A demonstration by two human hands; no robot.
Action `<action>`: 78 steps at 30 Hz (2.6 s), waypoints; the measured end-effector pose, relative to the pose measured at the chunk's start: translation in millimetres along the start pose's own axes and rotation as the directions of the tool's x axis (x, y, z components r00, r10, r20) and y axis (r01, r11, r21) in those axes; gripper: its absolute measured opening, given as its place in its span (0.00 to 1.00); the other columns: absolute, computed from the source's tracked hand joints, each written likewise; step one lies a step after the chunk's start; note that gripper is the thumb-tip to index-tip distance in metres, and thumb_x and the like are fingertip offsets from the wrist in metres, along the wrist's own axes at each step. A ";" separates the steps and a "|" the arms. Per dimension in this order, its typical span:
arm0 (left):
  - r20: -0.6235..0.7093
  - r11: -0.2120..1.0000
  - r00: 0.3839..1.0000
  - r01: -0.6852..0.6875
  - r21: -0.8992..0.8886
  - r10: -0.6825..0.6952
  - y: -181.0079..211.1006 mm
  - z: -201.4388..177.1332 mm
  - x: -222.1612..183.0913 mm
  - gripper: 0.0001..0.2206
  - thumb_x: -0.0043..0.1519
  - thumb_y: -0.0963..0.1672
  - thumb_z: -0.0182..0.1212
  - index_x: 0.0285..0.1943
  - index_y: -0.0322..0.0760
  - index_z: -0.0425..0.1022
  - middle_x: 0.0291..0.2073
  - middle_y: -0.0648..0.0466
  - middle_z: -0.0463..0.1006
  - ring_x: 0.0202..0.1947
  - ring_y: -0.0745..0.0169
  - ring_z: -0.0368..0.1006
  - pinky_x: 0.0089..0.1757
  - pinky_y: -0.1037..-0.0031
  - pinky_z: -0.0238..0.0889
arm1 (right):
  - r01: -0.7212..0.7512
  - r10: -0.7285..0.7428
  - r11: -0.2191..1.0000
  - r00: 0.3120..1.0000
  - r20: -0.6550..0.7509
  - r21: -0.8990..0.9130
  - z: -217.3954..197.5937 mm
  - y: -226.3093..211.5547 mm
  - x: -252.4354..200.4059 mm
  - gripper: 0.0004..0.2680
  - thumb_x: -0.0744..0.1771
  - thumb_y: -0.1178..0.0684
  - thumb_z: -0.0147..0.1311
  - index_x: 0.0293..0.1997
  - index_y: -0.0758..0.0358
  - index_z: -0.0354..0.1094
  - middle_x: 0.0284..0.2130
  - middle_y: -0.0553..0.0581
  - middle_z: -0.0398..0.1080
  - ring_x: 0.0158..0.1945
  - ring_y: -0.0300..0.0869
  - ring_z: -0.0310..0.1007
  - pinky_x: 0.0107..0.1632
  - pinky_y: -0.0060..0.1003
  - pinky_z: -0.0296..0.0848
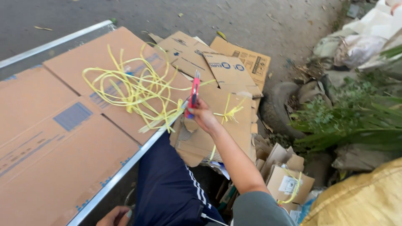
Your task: Bundling cardboard boxes by cutting straps and tying them with plastic twine
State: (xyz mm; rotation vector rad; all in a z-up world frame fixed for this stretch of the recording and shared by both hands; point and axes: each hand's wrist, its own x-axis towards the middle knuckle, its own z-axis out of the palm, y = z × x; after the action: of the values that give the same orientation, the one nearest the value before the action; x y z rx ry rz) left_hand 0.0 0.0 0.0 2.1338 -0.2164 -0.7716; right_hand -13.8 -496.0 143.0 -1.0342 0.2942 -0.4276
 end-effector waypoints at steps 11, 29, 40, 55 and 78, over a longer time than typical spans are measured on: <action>0.451 0.870 0.884 -0.315 0.379 0.123 282.1 43.9 -7.4 0.11 0.62 0.45 0.64 0.53 0.47 0.81 0.51 0.65 0.80 0.46 0.70 0.82 0.51 0.78 0.75 | -0.157 -0.412 0.783 0.596 -0.690 -0.602 -209.7 -46.4 -100.8 0.05 0.63 0.64 0.64 0.37 0.61 0.74 0.24 0.47 0.68 0.26 0.33 0.62 0.33 0.26 0.65; 0.683 0.495 0.574 -0.798 0.343 0.452 286.5 228.7 20.3 0.33 0.59 0.44 0.65 0.76 0.43 0.58 0.78 0.48 0.52 0.76 0.44 0.50 0.64 0.46 0.52 | -0.126 -0.682 0.556 0.495 -0.538 -0.821 -217.9 -42.4 -26.8 0.09 0.65 0.67 0.55 0.46 0.61 0.72 0.37 0.51 0.74 0.32 0.37 0.71 0.38 0.32 0.74; 0.706 0.354 0.505 -0.860 0.367 0.496 252.4 241.8 25.6 0.39 0.56 0.43 0.67 0.79 0.43 0.55 0.81 0.48 0.44 0.79 0.47 0.40 0.66 0.41 0.41 | -0.170 -0.300 -0.195 0.948 -0.107 -0.966 -196.3 -11.0 -21.6 0.08 0.64 0.60 0.51 0.43 0.57 0.76 0.42 0.51 0.75 0.45 0.53 0.75 0.51 0.46 0.73; 0.821 0.412 0.521 -0.818 0.402 0.232 240.5 235.7 28.2 0.38 0.60 0.43 0.64 0.81 0.44 0.50 0.82 0.59 0.46 0.80 0.60 0.38 0.71 0.47 0.33 | 0.300 -0.213 0.954 0.669 -0.712 -0.004 -240.2 32.0 -108.1 0.06 0.68 0.70 0.52 0.43 0.66 0.70 0.36 0.56 0.71 0.26 0.35 0.60 0.31 0.29 0.63; 0.814 0.445 0.526 -0.808 0.387 0.248 237.3 236.1 34.4 0.37 0.58 0.41 0.63 0.79 0.44 0.54 0.81 0.59 0.47 0.80 0.61 0.39 0.71 0.46 0.34 | -0.448 -0.310 0.418 0.747 -0.588 -0.790 -212.8 -7.3 -96.0 0.06 0.64 0.61 0.62 0.42 0.65 0.76 0.29 0.57 0.76 0.30 0.45 0.72 0.40 0.39 0.73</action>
State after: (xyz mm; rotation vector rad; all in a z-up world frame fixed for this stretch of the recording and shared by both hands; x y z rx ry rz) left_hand -86.9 -320.1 56.8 2.0960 -1.8978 -1.0849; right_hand -191.3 -615.9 49.9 -1.9446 1.3871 -0.5583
